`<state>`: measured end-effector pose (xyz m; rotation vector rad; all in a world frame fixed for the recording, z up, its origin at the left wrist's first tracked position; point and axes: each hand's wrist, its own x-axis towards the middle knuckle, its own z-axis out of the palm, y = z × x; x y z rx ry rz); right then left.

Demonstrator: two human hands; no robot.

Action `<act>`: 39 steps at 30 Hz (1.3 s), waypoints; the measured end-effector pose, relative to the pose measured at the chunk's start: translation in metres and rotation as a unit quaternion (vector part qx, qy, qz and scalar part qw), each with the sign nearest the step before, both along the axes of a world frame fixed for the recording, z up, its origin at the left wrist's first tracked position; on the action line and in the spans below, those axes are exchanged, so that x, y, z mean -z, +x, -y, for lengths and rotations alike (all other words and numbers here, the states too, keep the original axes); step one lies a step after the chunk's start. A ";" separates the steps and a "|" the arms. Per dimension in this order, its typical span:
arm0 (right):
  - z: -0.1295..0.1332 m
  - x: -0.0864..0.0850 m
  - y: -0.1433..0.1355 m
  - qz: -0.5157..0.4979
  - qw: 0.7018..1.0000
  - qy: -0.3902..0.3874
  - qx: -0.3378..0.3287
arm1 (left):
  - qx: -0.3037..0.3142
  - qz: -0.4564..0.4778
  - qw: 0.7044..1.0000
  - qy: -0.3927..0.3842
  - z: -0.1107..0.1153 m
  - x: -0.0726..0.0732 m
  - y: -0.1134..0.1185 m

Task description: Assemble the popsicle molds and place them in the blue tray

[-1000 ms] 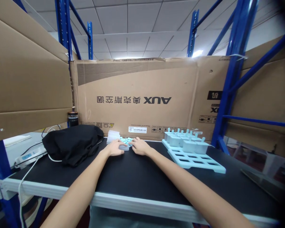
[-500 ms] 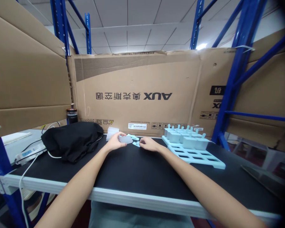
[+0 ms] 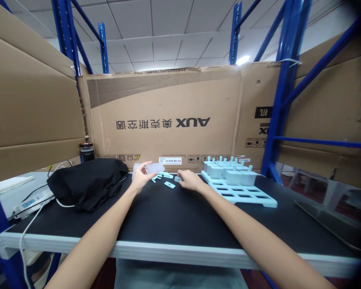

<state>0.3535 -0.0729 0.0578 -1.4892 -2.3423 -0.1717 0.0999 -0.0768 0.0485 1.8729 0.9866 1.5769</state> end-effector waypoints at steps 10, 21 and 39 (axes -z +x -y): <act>0.023 -0.025 -0.020 -0.376 0.906 -0.077 -0.179 | -0.011 0.041 0.998 0.037 0.005 -0.008 0.010; 0.042 -0.028 -0.043 -0.583 0.731 -0.226 -0.274 | 0.034 -0.129 0.982 0.133 0.028 -0.009 0.024; 0.040 -0.005 -0.049 -0.521 0.704 -0.398 -0.274 | 0.103 -0.286 0.943 0.137 0.029 -0.007 0.013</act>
